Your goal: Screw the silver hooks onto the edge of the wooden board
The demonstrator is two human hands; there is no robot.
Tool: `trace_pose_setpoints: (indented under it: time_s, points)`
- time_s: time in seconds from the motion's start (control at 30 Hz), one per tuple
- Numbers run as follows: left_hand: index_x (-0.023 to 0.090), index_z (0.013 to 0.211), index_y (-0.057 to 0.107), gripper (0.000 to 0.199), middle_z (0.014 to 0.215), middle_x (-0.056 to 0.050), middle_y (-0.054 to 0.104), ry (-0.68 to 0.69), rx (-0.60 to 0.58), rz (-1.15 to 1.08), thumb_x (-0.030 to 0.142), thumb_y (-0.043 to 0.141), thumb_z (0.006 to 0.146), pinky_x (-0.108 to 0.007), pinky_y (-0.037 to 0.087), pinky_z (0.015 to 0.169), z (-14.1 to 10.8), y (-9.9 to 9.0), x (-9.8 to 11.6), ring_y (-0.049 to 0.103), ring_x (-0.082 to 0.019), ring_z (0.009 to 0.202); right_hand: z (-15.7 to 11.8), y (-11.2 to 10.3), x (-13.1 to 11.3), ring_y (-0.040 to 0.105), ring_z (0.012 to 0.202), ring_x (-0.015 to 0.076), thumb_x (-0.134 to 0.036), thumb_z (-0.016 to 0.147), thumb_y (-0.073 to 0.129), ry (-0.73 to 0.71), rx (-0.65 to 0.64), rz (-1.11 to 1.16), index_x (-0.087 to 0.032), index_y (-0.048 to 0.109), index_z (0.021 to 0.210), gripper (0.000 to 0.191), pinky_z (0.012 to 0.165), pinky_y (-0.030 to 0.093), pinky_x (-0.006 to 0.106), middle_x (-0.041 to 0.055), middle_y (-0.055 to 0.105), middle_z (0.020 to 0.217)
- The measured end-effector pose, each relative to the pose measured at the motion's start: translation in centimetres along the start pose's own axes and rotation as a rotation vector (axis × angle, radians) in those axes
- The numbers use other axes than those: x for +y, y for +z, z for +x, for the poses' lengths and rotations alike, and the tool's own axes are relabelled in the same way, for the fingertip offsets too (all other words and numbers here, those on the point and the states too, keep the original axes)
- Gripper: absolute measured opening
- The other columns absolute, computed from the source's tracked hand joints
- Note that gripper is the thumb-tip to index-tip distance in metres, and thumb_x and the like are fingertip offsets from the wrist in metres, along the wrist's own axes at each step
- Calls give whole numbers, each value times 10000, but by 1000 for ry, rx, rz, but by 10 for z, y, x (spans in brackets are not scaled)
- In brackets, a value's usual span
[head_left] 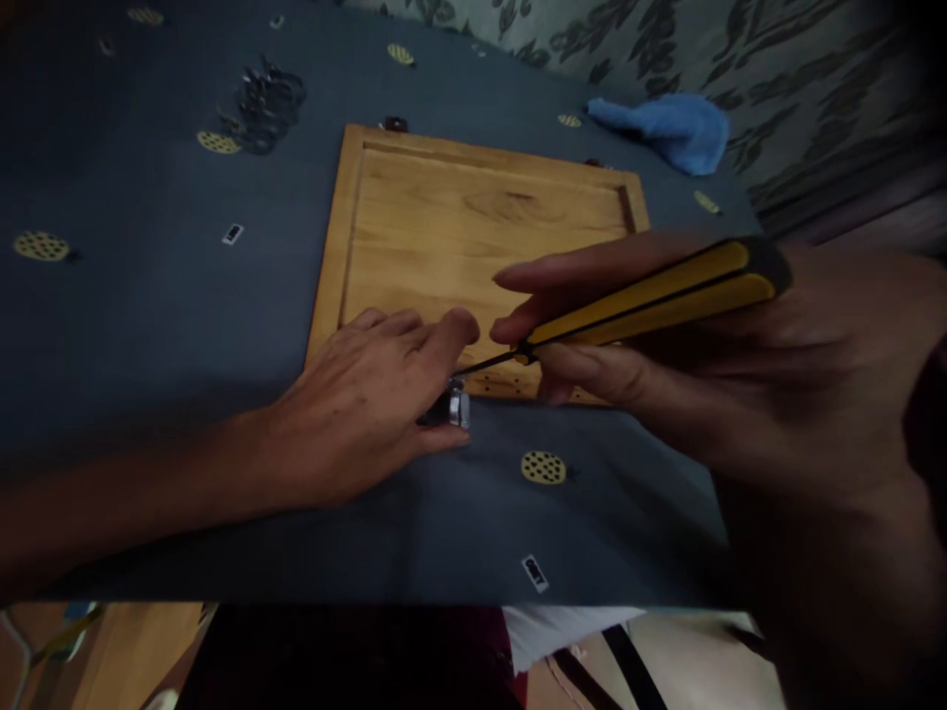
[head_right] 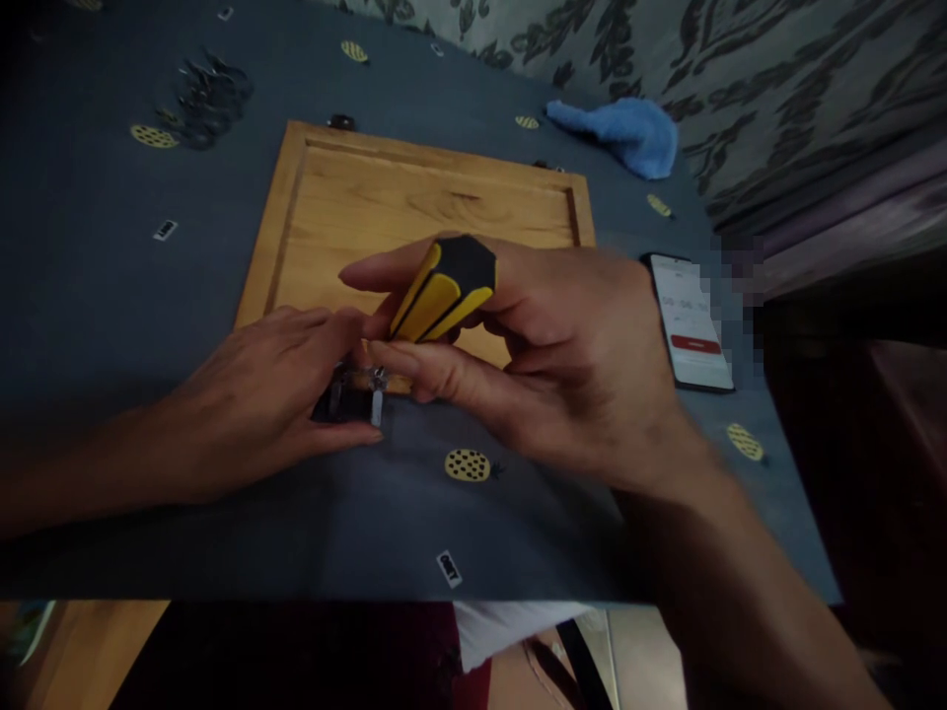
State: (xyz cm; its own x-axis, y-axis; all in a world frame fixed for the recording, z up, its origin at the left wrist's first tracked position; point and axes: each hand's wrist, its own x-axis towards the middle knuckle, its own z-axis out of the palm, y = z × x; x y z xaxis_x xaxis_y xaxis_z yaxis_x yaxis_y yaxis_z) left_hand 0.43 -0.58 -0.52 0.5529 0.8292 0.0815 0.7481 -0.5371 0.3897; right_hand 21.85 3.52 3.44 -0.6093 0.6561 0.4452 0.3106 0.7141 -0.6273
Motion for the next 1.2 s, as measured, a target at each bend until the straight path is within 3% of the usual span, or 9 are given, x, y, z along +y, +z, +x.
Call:
trace_pose_setpoints:
  time_s: [0.1,0.17,0.27,0.33,0.43,0.63,0.87,1.0,1.2]
  points:
    - [172,1246,465,567,1023,-69,689,10,4,6,441,739,829,-409,496,874,1,1,0,658,-289,1010,5,-6,-2,778,877,199,-312,848,768,-71,-106,-4,-498,647,1258,466,588,675,287,-120,735,1220]
    - [156,1254,459,571,1024,-80,691,19,2,9,429,736,836,-414,494,880,0,1,1,656,-292,1010,6,-6,-5,764,962,181,-315,883,731,32,-127,1,-468,659,1250,404,590,667,250,-124,717,1258]
    - [147,1220,471,532,1026,-93,687,34,11,18,414,734,843,-422,497,871,0,0,1,653,-293,983,4,3,-7,764,926,188,-251,853,756,92,-30,129,-387,690,1210,387,579,656,254,-57,720,1230]
    - [165,1216,474,504,1017,-83,684,31,6,20,412,722,854,-419,500,851,0,-1,1,652,-284,952,2,12,-4,766,824,208,-206,742,849,72,122,240,-354,711,1111,420,597,657,300,-31,729,1086]
    - [185,1217,476,513,1002,-69,683,10,-19,9,426,733,843,-416,505,837,0,-2,1,651,-280,943,0,25,-1,738,685,222,-262,686,896,109,312,264,-329,716,908,293,579,632,353,-36,716,843]
    - [150,1237,471,552,1032,-103,678,24,-4,-7,415,743,837,-433,507,839,0,-1,0,645,-297,956,0,26,-8,622,454,148,-348,754,848,178,297,241,-309,708,813,157,381,514,328,-23,780,896]
    - [203,1228,465,537,1012,-54,685,-3,11,-1,440,736,830,-404,498,852,-1,1,-1,652,-269,962,-1,25,-14,605,445,149,-333,791,808,168,325,192,-284,739,792,84,353,489,336,4,773,875]
    - [194,1215,482,504,1000,-39,682,1,20,2,371,752,828,-388,487,854,-2,1,0,655,-264,977,-6,26,-16,649,582,197,-377,833,745,247,545,157,-337,756,813,46,383,464,351,5,747,899]
    - [220,1234,475,478,1034,-34,682,7,24,-18,383,715,854,-369,479,846,-3,0,-1,653,-255,983,-12,25,-14,593,495,176,-349,840,726,210,403,66,-387,773,893,80,358,431,351,7,741,905]
